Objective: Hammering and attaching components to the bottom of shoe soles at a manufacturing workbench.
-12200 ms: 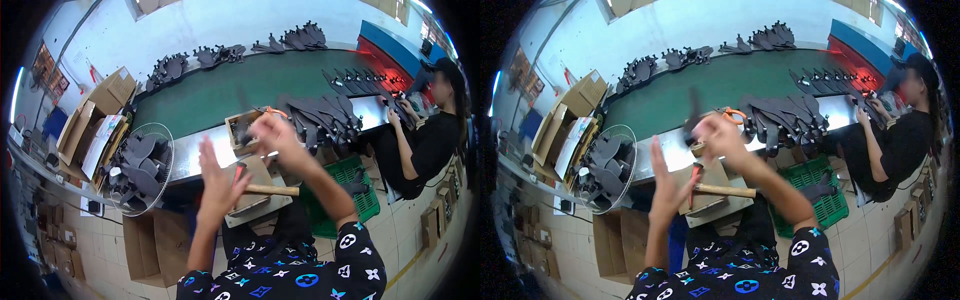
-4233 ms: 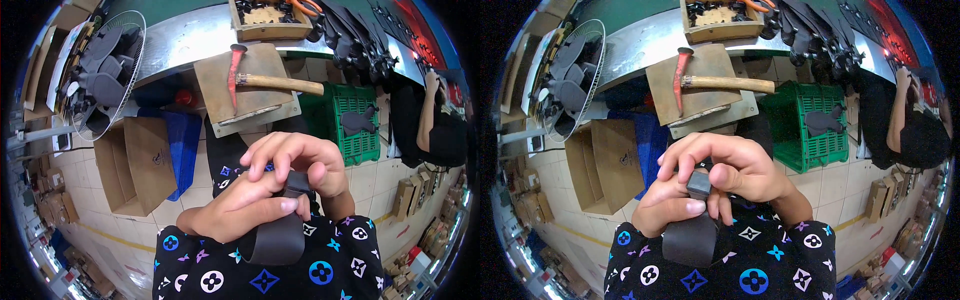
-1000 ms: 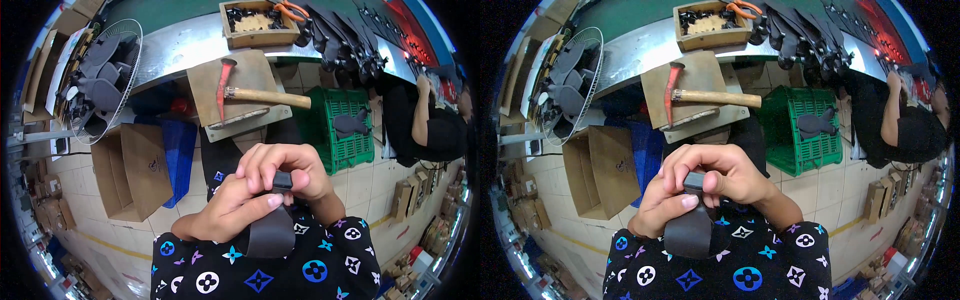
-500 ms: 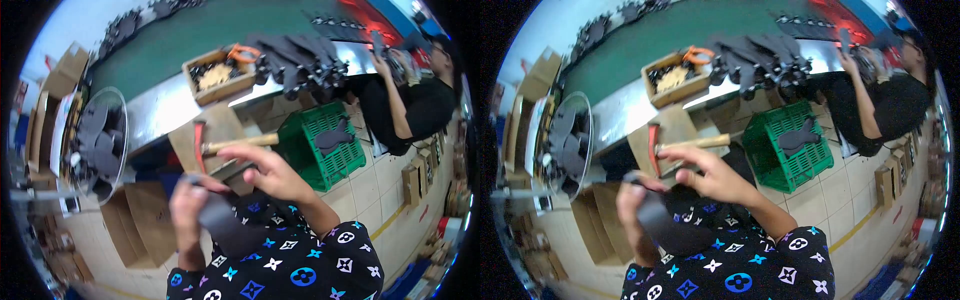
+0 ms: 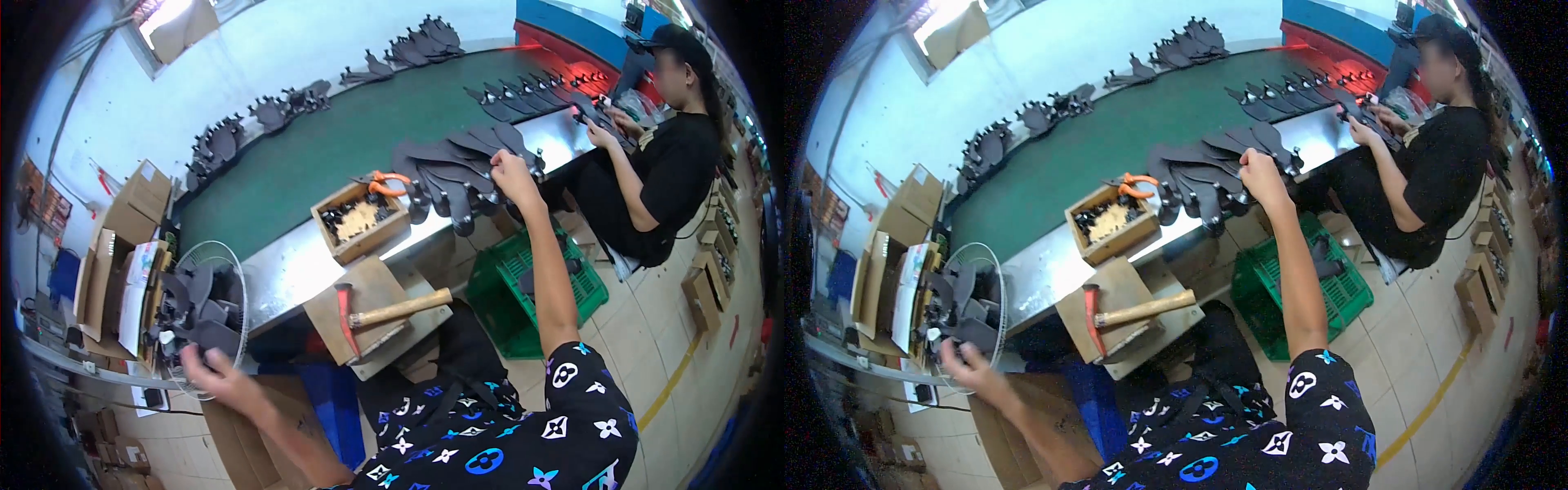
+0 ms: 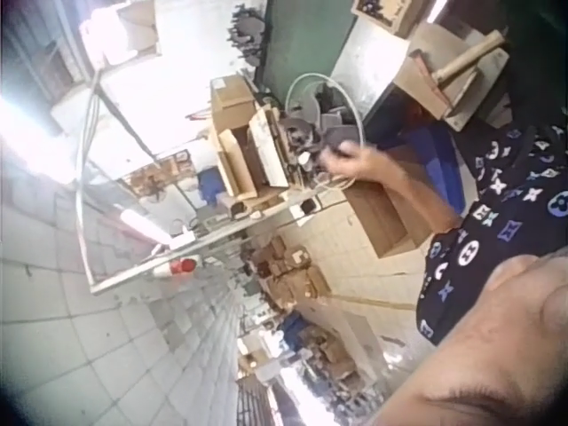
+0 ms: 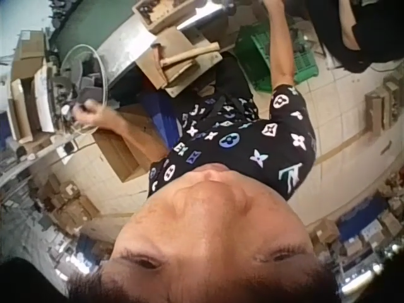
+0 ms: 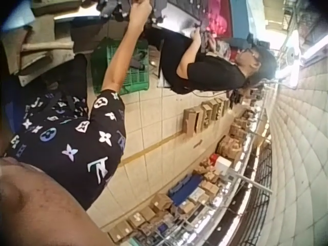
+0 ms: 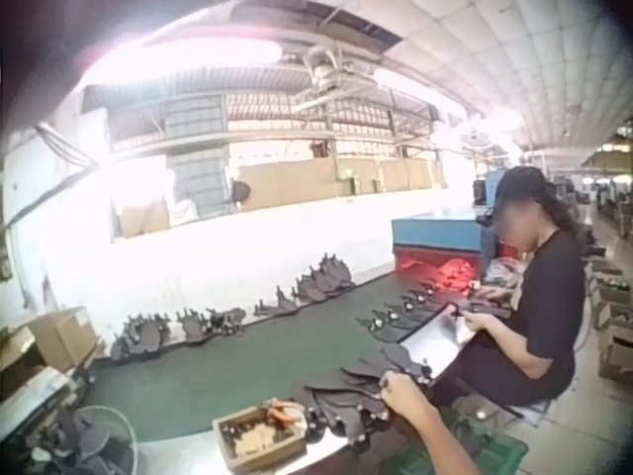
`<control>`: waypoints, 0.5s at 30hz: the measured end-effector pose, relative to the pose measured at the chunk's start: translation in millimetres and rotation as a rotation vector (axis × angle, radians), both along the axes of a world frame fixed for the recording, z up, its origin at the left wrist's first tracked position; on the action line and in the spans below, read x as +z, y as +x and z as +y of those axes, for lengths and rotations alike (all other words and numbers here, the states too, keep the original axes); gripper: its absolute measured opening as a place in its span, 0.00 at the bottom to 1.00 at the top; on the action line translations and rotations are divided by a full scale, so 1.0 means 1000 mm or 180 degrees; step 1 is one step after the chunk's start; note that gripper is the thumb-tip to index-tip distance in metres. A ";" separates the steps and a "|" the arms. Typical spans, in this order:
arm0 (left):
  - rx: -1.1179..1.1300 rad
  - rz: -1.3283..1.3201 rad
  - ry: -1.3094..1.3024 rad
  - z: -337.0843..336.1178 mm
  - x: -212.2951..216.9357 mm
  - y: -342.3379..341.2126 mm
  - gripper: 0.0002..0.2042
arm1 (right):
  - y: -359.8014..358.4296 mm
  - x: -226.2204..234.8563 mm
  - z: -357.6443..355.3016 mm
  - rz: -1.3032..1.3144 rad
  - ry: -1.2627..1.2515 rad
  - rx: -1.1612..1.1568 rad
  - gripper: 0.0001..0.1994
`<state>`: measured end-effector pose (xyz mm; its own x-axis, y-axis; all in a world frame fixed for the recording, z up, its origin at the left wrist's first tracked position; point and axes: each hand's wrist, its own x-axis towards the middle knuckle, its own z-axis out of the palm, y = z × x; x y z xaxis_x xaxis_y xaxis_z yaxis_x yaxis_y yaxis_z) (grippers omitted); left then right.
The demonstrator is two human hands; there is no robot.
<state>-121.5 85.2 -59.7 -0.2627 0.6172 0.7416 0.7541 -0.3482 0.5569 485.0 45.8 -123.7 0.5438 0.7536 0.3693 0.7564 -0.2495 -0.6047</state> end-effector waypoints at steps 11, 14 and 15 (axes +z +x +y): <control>-0.1932 0.0692 -0.0718 -0.040 -0.006 0.150 0.19 | -0.070 0.045 -0.013 0.2891 0.1365 0.0579 0.08; -0.2234 0.0521 -0.0026 -0.048 0.014 0.185 0.21 | -0.181 0.081 -0.016 0.3985 0.2038 0.1326 0.08; -0.2226 0.0502 -0.0037 -0.045 0.013 0.192 0.21 | -0.222 0.101 -0.037 0.4179 0.1793 0.1547 0.08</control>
